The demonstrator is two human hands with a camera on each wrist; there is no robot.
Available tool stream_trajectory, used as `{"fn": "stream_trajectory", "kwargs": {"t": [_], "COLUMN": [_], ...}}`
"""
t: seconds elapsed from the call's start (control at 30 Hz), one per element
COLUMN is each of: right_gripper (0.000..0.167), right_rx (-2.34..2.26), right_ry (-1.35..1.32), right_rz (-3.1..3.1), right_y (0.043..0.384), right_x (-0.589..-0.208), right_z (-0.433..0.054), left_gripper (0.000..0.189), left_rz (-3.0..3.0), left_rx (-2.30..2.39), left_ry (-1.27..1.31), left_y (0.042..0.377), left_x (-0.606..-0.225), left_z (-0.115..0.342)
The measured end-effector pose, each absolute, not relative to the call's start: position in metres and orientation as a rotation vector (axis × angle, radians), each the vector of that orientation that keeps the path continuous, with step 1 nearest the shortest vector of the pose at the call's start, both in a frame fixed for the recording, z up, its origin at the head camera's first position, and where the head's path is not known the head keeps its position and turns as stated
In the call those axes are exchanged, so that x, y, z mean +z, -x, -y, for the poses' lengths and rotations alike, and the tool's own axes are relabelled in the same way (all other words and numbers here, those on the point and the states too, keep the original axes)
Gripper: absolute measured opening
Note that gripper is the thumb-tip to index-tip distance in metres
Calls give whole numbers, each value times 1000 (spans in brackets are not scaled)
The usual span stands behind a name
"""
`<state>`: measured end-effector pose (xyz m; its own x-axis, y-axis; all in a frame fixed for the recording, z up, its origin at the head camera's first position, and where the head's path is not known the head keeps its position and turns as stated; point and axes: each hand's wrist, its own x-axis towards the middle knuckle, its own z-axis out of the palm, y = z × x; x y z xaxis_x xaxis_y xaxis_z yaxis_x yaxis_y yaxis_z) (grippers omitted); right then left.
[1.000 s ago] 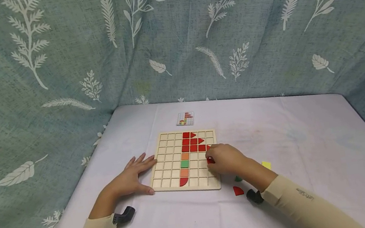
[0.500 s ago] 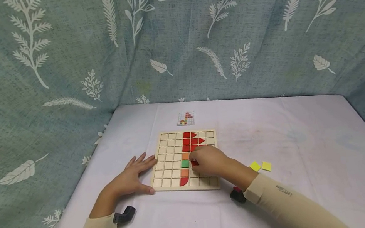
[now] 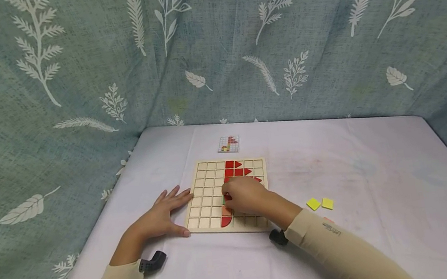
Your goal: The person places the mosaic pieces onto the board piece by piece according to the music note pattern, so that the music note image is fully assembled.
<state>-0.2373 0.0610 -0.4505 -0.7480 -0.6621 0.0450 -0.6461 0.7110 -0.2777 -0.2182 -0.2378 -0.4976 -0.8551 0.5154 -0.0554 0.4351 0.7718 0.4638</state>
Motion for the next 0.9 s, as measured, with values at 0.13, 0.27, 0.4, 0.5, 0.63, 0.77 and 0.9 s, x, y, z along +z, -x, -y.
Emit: {"fn": "stream_trajectory", "kwargs": {"t": [0.13,0.27,0.4,0.5,0.63,0.77,0.9], "right_gripper": [12,20,21,20,19,19,21], "right_rx": [-401,-344,-321,-310,-319,-331,-318], "right_ry": [1078,1035,1030,1037,1032,1030,1035], "right_rz": [-2855,-2851,-2848,-2855,-2864,-2873,-2868], "right_y": [239,241,242,243,244,243,243], "right_x": [-449,-449,-451,-453,-456,-456,-456], "right_z": [-49,-38,-30,-27,-23,-21,-21], "left_gripper": [117,117,117,116,117,117,117], "left_rz": [-2783,-2773,-2768,-2765,-2763,-2768,-2768], "left_rx": [663,662,656,655,644,640,637], "left_ry": [-750,-745,-742,-739,-715,-709,-710], "left_y": [218,219,219,219,219,219,219], "left_x": [-498,-499,-498,-499,-499,-499,-499], "left_z": [238,239,239,239,238,237,238]}}
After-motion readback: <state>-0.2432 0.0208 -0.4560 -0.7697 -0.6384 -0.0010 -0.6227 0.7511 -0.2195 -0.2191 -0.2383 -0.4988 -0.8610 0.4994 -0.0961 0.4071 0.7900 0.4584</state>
